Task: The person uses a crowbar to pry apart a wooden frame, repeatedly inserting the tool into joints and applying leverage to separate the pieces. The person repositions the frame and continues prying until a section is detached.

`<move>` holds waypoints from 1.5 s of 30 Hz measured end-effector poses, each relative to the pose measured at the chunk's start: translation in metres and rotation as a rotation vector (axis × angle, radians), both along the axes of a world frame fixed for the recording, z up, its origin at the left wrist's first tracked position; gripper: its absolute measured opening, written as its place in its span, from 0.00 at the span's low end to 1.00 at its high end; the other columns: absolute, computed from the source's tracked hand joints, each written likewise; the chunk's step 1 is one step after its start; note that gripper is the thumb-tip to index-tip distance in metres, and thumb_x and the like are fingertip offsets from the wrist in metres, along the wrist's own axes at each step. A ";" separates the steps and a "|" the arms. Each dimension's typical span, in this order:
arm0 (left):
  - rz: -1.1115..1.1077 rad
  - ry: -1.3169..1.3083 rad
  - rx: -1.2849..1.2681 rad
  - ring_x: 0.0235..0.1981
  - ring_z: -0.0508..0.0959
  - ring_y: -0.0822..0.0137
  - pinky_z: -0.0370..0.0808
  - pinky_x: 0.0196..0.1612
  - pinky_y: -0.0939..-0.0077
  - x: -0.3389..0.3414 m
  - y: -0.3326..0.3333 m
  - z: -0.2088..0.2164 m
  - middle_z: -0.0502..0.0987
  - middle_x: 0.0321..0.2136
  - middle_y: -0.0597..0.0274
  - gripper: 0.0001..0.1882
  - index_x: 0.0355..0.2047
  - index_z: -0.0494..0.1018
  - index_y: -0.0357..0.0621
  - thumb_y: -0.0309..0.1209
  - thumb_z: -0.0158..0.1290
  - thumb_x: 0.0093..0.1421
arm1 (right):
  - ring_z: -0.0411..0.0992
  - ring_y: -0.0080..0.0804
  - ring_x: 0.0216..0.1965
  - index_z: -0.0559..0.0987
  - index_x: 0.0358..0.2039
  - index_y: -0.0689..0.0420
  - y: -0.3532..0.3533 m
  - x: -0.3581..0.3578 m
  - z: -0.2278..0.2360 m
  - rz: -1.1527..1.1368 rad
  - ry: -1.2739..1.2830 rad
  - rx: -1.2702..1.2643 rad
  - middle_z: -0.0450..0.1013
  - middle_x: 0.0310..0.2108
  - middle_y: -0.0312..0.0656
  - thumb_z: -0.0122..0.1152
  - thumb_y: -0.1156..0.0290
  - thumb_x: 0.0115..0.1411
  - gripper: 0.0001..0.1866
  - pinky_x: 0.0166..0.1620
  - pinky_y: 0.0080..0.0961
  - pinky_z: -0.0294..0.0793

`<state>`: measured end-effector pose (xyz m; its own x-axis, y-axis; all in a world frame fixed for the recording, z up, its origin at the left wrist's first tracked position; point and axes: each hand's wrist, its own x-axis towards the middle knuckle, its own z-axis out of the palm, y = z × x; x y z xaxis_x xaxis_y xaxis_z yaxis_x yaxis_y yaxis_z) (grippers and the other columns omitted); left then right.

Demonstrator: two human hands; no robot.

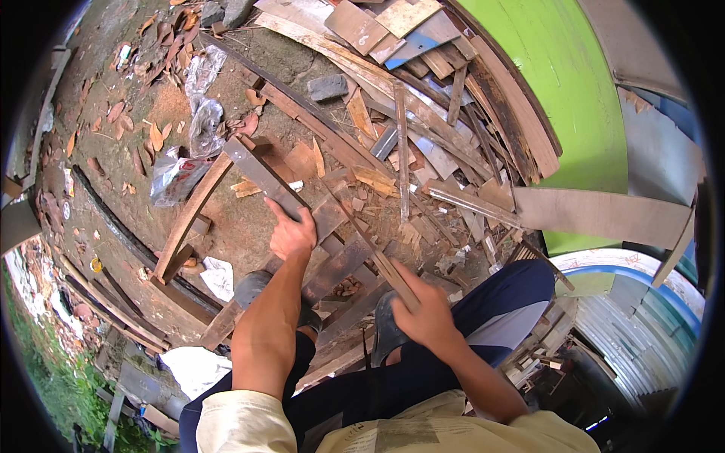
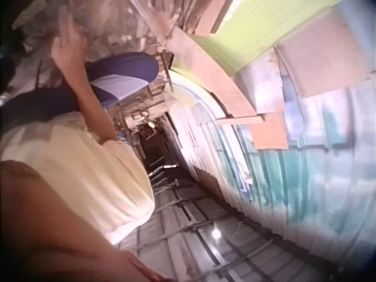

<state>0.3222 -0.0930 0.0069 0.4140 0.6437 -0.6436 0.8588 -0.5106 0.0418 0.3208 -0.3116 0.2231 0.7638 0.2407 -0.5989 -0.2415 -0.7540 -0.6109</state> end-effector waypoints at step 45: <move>0.026 -0.026 -0.111 0.36 0.86 0.42 0.80 0.45 0.50 0.003 -0.003 0.009 0.85 0.34 0.40 0.52 0.78 0.34 0.47 0.55 0.45 0.64 | 0.84 0.39 0.41 0.73 0.65 0.62 0.009 0.008 -0.059 -0.046 -0.070 0.102 0.82 0.41 0.59 0.59 0.76 0.57 0.32 0.45 0.30 0.79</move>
<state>0.3256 -0.0962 0.0164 0.4153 0.5795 -0.7012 0.8697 -0.4790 0.1192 0.3287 -0.3022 0.1645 0.8143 0.2616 -0.5181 -0.2282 -0.6764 -0.7003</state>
